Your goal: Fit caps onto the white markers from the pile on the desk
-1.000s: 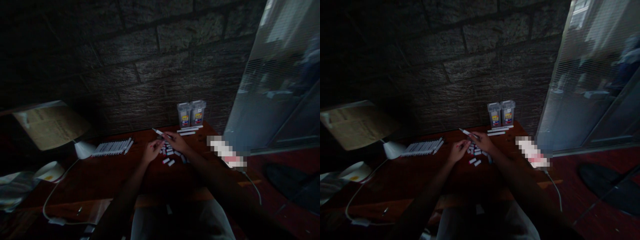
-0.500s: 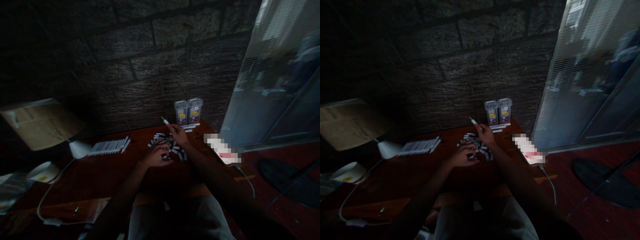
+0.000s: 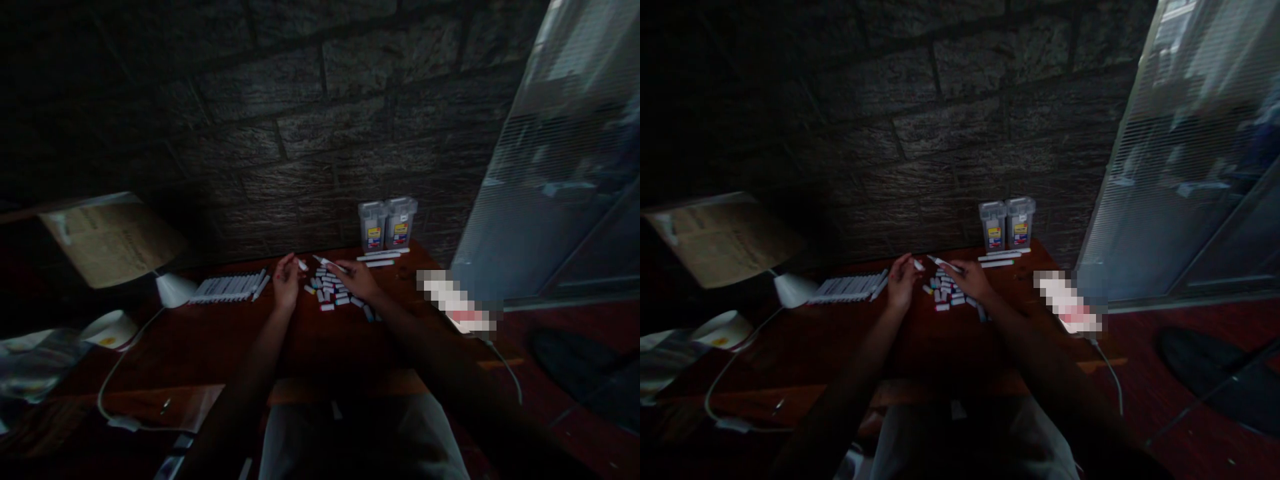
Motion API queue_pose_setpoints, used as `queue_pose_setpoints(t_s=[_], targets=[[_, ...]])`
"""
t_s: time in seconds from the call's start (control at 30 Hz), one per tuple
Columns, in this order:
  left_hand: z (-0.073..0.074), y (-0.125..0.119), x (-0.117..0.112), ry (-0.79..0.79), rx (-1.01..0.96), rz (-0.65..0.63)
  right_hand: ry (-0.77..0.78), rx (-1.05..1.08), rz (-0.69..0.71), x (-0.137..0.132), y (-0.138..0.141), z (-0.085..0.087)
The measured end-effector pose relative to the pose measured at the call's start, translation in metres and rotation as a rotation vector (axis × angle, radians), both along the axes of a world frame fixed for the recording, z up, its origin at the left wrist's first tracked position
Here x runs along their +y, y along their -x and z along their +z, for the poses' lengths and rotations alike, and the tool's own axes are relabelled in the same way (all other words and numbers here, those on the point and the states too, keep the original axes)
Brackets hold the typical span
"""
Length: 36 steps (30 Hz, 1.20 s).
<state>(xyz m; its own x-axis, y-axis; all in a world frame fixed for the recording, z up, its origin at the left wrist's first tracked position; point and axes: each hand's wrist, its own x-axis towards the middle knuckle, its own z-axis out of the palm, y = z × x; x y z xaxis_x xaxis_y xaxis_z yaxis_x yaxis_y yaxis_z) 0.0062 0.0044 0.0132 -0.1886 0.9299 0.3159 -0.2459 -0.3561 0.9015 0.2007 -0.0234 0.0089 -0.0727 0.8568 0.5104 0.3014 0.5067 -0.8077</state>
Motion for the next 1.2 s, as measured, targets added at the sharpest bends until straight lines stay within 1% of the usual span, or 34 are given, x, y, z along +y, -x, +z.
queue_pose_setpoints(t_s=[0.07, 0.13, 0.23, 0.33, 0.5, 0.6, 0.83, 1.03, 1.13, 1.2], targets=[[-0.001, 0.005, 0.005, 0.1, -0.145, -0.043, -0.007, -0.101, 0.041, -0.002, 0.002, 0.0], [-0.001, 0.008, 0.007, 0.158, -0.254, -0.1, -0.027, -0.17, 0.066, -0.003, 0.003, 0.0], [-0.002, 0.009, 0.007, 0.186, -0.34, -0.183, -0.028, -0.198, 0.052, -0.003, 0.003, 0.0], [-0.002, 0.007, 0.007, 0.2, -0.374, -0.229, -0.007, -0.209, 0.026, -0.001, 0.0, -0.002], [-0.002, 0.006, 0.007, 0.208, -0.338, -0.267, 0.008, -0.218, -0.006, 0.001, -0.002, -0.003], [0.0, 0.006, 0.006, 0.21, -0.35, -0.275, -0.005, -0.229, -0.023, 0.001, -0.002, -0.004], [0.003, 0.003, 0.002, 0.233, -0.397, -0.27, -0.023, -0.216, 0.007, 0.001, -0.001, -0.004], [-0.001, -0.003, -0.001, 0.236, -0.282, -0.34, -0.025, -0.241, -0.001, -0.001, -0.002, -0.002], [-0.002, -0.004, -0.002, 0.196, -0.208, -0.34, -0.033, -0.251, -0.009, -0.002, -0.002, -0.001], [-0.003, -0.003, -0.003, 0.164, -0.15, -0.316, -0.053, -0.267, -0.014, -0.001, -0.002, -0.002]])
